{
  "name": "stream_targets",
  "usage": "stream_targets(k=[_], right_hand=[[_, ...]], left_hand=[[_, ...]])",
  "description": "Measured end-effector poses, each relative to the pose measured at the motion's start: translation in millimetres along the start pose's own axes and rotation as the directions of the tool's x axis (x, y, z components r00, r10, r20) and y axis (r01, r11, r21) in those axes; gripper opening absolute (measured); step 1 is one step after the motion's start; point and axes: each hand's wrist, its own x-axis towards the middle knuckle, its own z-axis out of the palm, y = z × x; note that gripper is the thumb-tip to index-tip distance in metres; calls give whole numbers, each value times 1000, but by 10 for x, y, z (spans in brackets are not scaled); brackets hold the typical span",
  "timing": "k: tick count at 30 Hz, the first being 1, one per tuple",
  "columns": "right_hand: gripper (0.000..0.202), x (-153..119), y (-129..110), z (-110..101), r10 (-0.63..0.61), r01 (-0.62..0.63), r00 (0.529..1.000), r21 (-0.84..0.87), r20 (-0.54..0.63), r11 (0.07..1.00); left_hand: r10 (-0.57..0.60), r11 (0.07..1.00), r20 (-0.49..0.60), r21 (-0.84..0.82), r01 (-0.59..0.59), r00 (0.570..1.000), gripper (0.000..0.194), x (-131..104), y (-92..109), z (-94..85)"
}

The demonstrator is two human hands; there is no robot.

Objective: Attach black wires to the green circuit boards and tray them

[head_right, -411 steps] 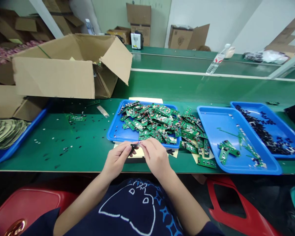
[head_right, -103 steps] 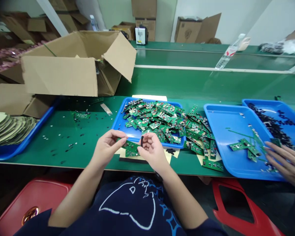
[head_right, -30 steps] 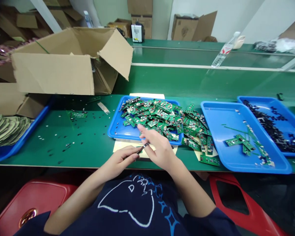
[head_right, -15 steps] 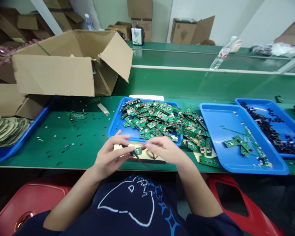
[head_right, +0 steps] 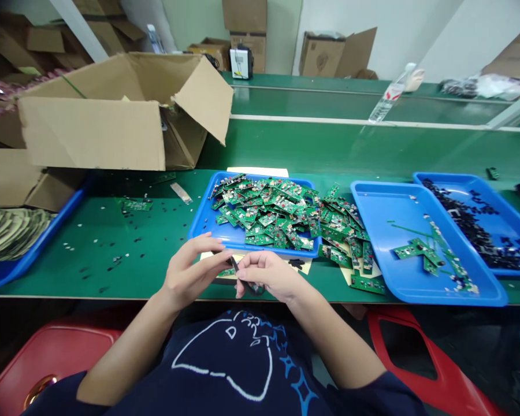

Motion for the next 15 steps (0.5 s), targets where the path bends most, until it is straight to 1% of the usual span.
stream_targets(k=[4, 6, 12, 15], right_hand=[[31, 43, 49, -10, 55, -63, 997, 146, 63, 987], [32, 57, 50, -10, 60, -71, 996, 176, 67, 982], [30, 40, -3, -22, 51, -55, 997, 63, 66, 996], [30, 3, -33, -23, 1, -2, 1000, 30, 25, 1000]], left_hand=[[-10, 1000, -18, -25, 10, 1000, 28, 0, 2, 17], [-6, 999, -11, -36, 5, 1000, 30, 1, -1, 9], [37, 999, 94, -32, -34, 995, 28, 16, -24, -43], [47, 999, 93, -31, -44, 995, 27, 21, -35, -37]])
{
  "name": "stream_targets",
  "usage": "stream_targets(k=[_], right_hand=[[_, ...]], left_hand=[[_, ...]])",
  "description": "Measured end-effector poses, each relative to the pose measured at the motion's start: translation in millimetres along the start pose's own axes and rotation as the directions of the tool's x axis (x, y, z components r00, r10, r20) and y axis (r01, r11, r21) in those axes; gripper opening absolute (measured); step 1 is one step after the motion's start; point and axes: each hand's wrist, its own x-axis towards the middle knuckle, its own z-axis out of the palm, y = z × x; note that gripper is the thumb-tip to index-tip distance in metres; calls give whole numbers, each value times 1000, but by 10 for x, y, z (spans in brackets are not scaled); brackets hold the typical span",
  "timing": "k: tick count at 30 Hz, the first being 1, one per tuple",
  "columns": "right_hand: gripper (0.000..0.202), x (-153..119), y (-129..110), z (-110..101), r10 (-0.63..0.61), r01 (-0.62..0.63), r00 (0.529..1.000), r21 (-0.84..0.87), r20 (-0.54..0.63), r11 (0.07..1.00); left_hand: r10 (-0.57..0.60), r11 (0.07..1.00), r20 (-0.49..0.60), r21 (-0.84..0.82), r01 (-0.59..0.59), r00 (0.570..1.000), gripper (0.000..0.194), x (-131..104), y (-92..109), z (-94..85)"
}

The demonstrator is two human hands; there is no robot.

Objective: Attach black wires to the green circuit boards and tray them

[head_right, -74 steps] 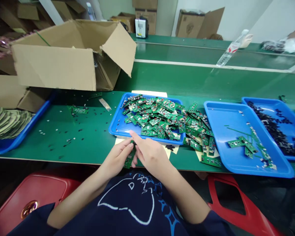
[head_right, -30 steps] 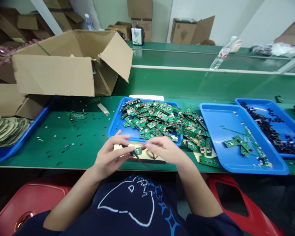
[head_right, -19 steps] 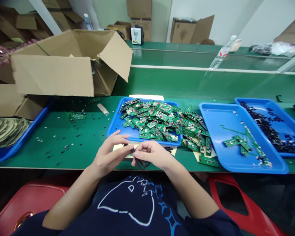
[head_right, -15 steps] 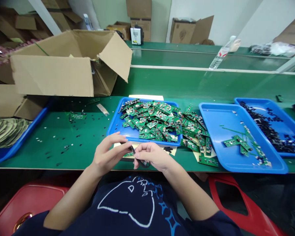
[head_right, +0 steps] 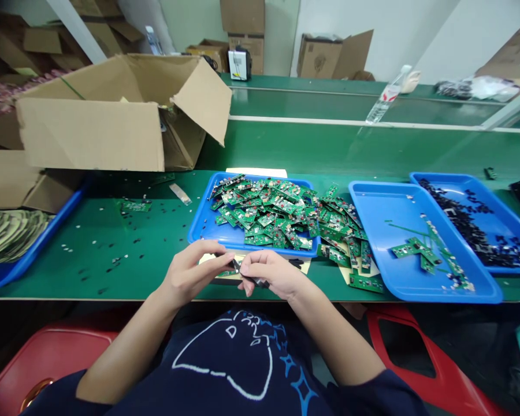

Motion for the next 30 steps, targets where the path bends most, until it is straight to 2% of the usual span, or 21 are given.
stream_targets(k=[4, 8, 12, 16, 19, 22, 24, 26, 30], right_hand=[[29, -27, -5, 22, -58, 56, 996, -37, -68, 998], [31, 16, 31, 7, -6, 5, 999, -26, -42, 1000], [31, 73, 56, -42, 23, -24, 1000, -61, -17, 998], [30, 79, 29, -45, 3, -8, 1000, -173, -29, 985], [27, 62, -5, -1, -11, -6, 997, -243, -72, 970], [23, 58, -15, 48, -108, 57, 980, -291, -164, 955], [20, 67, -1, 65, -196, 104, 949, -344, -245, 933], [16, 80, 26, 73, -268, 127, 913, -411, -308, 903], [13, 90, 86, 100, -342, 127, 869, -506, -358, 853]], left_hand=[[14, 1000, -17, -4, -14, 1000, 25, 1, -12, 31], [-14, 1000, -34, -28, 13, 999, 25, 0, -11, 62], [-101, 984, -43, -153, 93, 994, 21, 16, -1, 87], [-201, 923, -4, -336, 188, 979, 22, 17, -5, 111], [-360, 807, 48, -486, 336, 932, 26, -20, 6, 158], [-532, 616, 133, -617, 490, 836, 28, -62, 63, 235], [-592, 548, 158, -640, 538, 791, 30, -71, 122, 286], [-614, 577, 136, -595, 560, 777, 34, -62, 179, 324], [-598, 687, 80, -461, 562, 797, 31, -24, 243, 362]])
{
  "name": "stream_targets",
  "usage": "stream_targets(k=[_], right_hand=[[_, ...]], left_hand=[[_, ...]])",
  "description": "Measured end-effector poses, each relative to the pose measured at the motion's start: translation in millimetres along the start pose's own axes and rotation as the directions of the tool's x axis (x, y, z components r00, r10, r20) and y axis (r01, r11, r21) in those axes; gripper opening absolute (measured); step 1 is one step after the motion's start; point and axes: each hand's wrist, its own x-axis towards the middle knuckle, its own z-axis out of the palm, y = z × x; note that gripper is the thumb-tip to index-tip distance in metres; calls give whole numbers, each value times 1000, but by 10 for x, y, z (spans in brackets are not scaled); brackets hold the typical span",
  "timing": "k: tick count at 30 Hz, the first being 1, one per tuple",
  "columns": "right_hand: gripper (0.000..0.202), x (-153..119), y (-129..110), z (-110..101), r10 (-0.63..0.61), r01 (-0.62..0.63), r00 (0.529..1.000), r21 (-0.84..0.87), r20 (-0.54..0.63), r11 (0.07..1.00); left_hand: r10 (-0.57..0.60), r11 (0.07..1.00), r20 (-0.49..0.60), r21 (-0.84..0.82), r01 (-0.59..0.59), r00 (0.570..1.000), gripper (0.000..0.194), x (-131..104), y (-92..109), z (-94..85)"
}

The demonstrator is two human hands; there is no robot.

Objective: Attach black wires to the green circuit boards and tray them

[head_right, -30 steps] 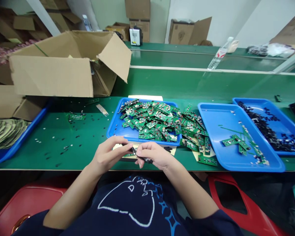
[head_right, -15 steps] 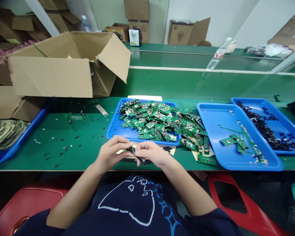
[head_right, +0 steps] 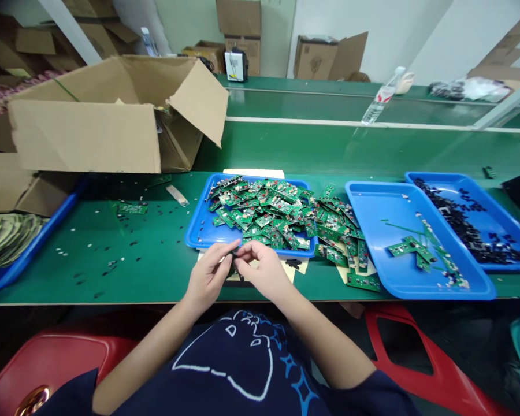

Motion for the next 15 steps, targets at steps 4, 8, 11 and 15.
stream_targets(k=[4, 8, 11, 15], right_hand=[[23, -33, 1, 18, -74, 66, 994, -102, -82, 993], [2, -29, -20, -23, -201, 157, 975, -348, -95, 924], [7, -10, -32, -49, -342, 255, 936, -508, -83, 823], [11, 0, -34, -40, -455, 341, 890, -625, -27, 703]], left_hand=[[-98, 995, -48, -30, 97, 994, 27, 13, 9, 12], [-215, 969, -25, -130, 210, 976, 26, 16, 25, 9], [-319, 907, 35, -278, 316, 947, 28, 4, 50, 33], [-428, 816, 41, -412, 406, 903, 33, -20, 77, 77]])
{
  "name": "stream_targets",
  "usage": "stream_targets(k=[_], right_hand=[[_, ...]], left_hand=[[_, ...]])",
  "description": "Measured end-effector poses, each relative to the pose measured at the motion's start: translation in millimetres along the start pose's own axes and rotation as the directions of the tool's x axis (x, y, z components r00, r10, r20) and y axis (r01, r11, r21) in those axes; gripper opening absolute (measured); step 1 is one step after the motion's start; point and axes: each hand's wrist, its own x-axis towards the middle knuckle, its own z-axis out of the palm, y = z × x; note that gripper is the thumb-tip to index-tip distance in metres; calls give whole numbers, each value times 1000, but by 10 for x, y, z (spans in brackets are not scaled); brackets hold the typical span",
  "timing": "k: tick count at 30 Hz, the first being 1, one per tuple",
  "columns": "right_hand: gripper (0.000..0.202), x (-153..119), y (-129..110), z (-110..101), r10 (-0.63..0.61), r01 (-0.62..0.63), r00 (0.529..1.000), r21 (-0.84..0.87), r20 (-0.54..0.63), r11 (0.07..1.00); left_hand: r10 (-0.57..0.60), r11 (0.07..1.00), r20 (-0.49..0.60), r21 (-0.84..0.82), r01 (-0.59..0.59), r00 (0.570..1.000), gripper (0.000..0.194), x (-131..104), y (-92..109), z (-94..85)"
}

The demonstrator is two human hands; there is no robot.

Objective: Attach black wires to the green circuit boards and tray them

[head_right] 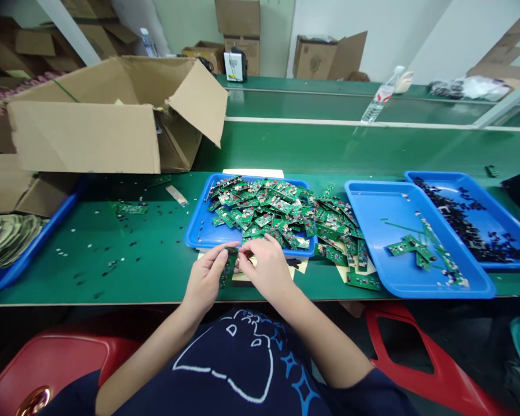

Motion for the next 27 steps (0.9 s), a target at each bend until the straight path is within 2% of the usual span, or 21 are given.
stream_targets(k=[4, 7, 12, 17, 21, 24, 27], right_hand=[[13, -6, -6, -7, -72, 68, 997, -82, -39, 994], [14, -2, 11, -41, -130, 125, 991, -146, -25, 981], [16, 27, 46, -121, -293, 290, 956, -235, 21, 928], [18, 54, 47, -223, -425, 437, 898, -319, 110, 841], [22, 38, 76, -230, -515, 534, 843, -355, 156, 767], [20, 34, 95, -221, -568, 570, 816, -320, 108, 757], [19, 50, 80, -291, -571, 552, 821, -265, 5, 791]], left_hand=[[6, 1000, -34, 25, -5, 999, 33, -7, 13, -4], [14, 998, -31, 57, -12, 999, 32, -1, 26, -28], [-46, 999, -4, -22, 46, 999, 32, 1, 18, -55], [-135, 989, 142, -34, 141, 981, 29, 19, 59, -123], [-166, 986, 322, 30, 165, 932, 25, 64, 164, -214], [-82, 991, 382, 128, 35, 921, 25, 109, 219, -272], [135, 918, 350, 309, -250, 927, 21, 160, 219, -329]])
